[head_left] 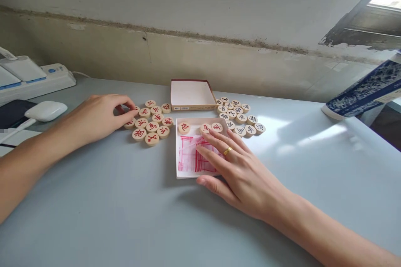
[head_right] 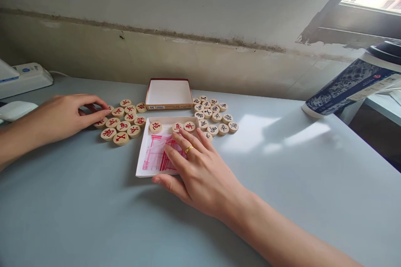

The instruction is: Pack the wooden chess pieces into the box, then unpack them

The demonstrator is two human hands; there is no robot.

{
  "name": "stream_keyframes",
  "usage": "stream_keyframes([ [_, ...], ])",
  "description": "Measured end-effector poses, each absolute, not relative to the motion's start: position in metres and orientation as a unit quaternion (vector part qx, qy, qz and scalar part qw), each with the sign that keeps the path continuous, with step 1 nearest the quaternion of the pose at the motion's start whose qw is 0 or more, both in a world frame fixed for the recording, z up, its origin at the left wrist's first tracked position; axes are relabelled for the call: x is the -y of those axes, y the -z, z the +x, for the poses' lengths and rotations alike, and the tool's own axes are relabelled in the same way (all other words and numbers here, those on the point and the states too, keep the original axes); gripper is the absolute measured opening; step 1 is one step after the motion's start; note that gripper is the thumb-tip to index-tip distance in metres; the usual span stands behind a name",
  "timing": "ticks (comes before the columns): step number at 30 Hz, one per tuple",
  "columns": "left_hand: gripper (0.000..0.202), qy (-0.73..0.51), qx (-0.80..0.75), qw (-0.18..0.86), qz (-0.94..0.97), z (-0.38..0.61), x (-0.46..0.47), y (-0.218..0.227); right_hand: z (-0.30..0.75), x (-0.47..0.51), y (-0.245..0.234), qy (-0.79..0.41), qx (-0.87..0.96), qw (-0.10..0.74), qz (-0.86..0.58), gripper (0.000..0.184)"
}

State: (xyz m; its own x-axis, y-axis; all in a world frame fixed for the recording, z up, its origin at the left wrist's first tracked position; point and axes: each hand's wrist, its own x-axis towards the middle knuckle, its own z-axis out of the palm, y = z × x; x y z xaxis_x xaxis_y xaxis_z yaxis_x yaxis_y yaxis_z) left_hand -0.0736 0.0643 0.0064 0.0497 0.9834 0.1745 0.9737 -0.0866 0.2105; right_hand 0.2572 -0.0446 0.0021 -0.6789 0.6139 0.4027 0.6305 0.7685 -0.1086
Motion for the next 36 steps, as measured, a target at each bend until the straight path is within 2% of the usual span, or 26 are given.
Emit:
stream_keyframes([
  [5, 0.021, -0.132, -0.671, 0.013, 0.729, -0.066, -0.057, -0.011, 0.257, 0.042, -0.002, 0.041, 0.910, 0.200, -0.362, 0.060],
  [8, 0.026, -0.138, -0.657, -0.020, 0.741, -0.053, -0.041, -0.026, 0.256, 0.041, -0.002, 0.036, 0.911, 0.180, -0.370, 0.058],
  [10, 0.027, -0.151, -0.586, -0.033, 0.796, -0.043, -0.026, -0.035, 0.256, 0.041, -0.001, 0.032, 0.911, 0.178, -0.370, 0.057],
  [12, 0.022, -0.213, -0.481, -0.028, 0.850, -0.031, -0.009, -0.039, 0.257, 0.041, -0.001, 0.026, 0.911, 0.184, -0.368, 0.055],
  [16, 0.017, -0.197, -0.248, 0.014, 0.948, -0.012, 0.015, -0.029, 0.257, 0.038, -0.003, 0.026, 0.906, 0.192, -0.375, 0.057],
  [18, 0.018, -0.176, -0.209, 0.023, 0.962, -0.006, 0.021, -0.023, 0.257, 0.035, -0.004, 0.030, 0.905, 0.187, -0.381, 0.059],
  [36, 0.014, -0.158, -0.206, 0.055, 0.964, 0.002, 0.027, -0.017, 0.258, 0.031, -0.005, -0.011, 0.917, 0.168, -0.362, 0.047],
])
